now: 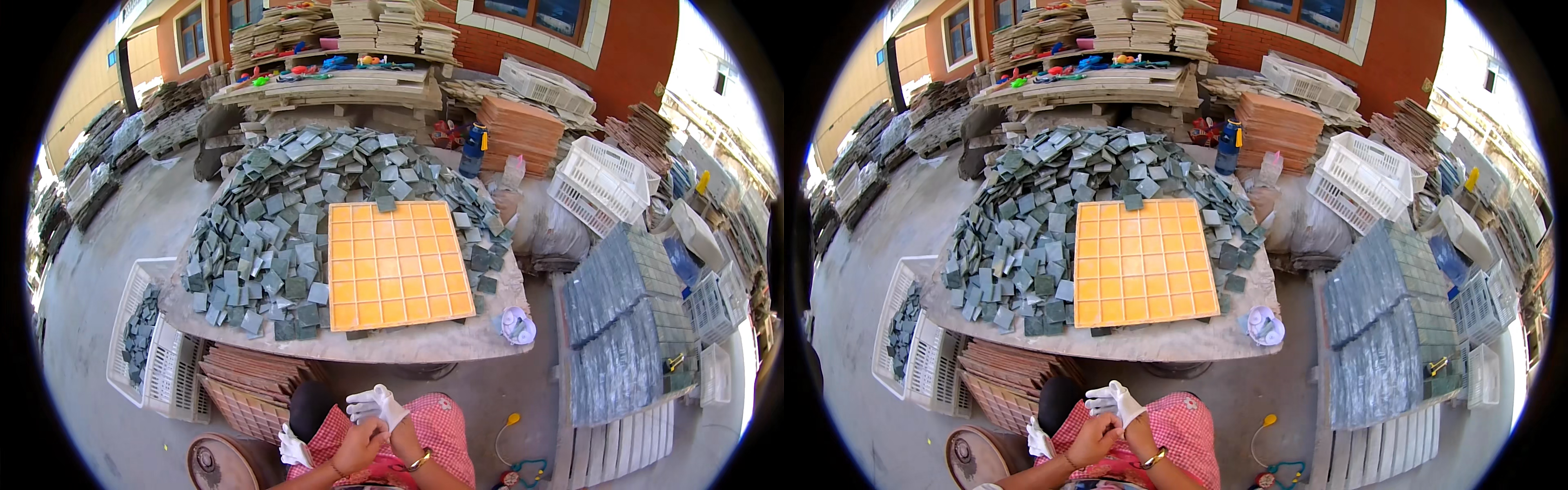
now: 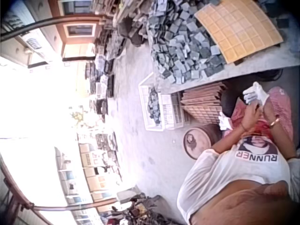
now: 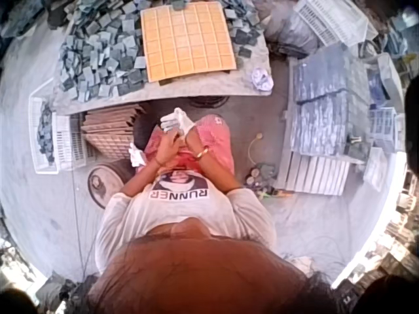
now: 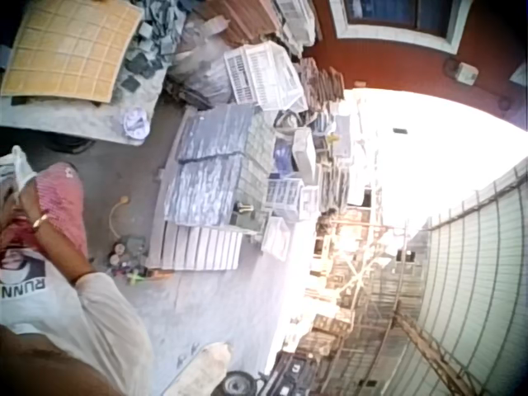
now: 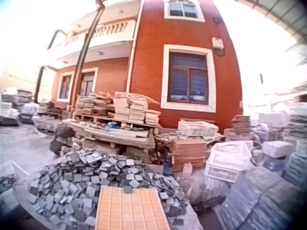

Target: The person uses a utility knife to score and separate individual tiles from a grid sheet. They then place the separated tiles into a nearby basket and put on a pair of white gloves.

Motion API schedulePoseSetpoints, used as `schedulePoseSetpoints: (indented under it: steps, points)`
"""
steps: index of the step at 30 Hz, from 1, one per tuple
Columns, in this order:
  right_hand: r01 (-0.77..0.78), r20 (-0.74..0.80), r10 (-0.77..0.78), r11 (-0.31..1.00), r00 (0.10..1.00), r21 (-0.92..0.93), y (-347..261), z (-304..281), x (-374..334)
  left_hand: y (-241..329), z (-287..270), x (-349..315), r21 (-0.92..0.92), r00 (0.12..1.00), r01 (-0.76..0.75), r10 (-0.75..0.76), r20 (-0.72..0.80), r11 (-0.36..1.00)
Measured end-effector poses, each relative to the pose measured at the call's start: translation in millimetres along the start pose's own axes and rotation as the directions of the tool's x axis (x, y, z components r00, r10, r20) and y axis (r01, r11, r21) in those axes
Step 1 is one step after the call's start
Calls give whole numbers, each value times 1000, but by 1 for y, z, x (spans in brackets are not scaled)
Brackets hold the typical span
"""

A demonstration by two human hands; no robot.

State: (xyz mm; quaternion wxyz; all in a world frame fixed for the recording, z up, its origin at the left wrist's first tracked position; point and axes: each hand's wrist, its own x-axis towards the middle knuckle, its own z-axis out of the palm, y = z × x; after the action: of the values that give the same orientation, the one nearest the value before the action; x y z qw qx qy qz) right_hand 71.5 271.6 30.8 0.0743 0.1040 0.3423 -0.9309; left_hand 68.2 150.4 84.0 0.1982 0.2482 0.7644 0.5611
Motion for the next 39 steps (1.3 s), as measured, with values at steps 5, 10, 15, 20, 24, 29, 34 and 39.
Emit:
schedulePoseSetpoints:
  steps: [5, 10, 15, 20, 24, 29, 34, 39]
  points:
    - [46, -113, -50, 998, 992, -37, 9, -5, 10, -1, 7, -8, -15, 992, -19, 21, 128, 1000]
    - [-169, 82, 156, 967, 984, 193, 51, -40, 27, -1, 12, -23, -115, 974, 48, -21, 226, 992]
    - [-186, 438, 55, 947, 897, 262, 61, -63, 30, -3, 17, -28, -95, 964, 26, 0, 267, 995]
    - [-103, 241, 119, 992, 963, -79, 40, -24, 18, 6, 10, -29, 26, 943, 68, -73, 325, 997]
    - [287, 262, 117, -406, 958, -868, 14, -33, 17, 15, -4, -14, 233, 972, -206, 172, 160, 951]
    - [335, 396, -225, -263, 890, -905, 45, -32, 15, -8, -26, 26, 545, 989, -107, 31, 146, 832]
    - [254, 279, -301, -123, 912, -959, 44, -30, -9, -25, -22, 26, 560, 947, -236, 59, 315, 794]
    - [355, 399, -157, -246, 904, -902, 50, -38, -14, -16, -18, 32, 596, 942, -290, 113, 316, 749]
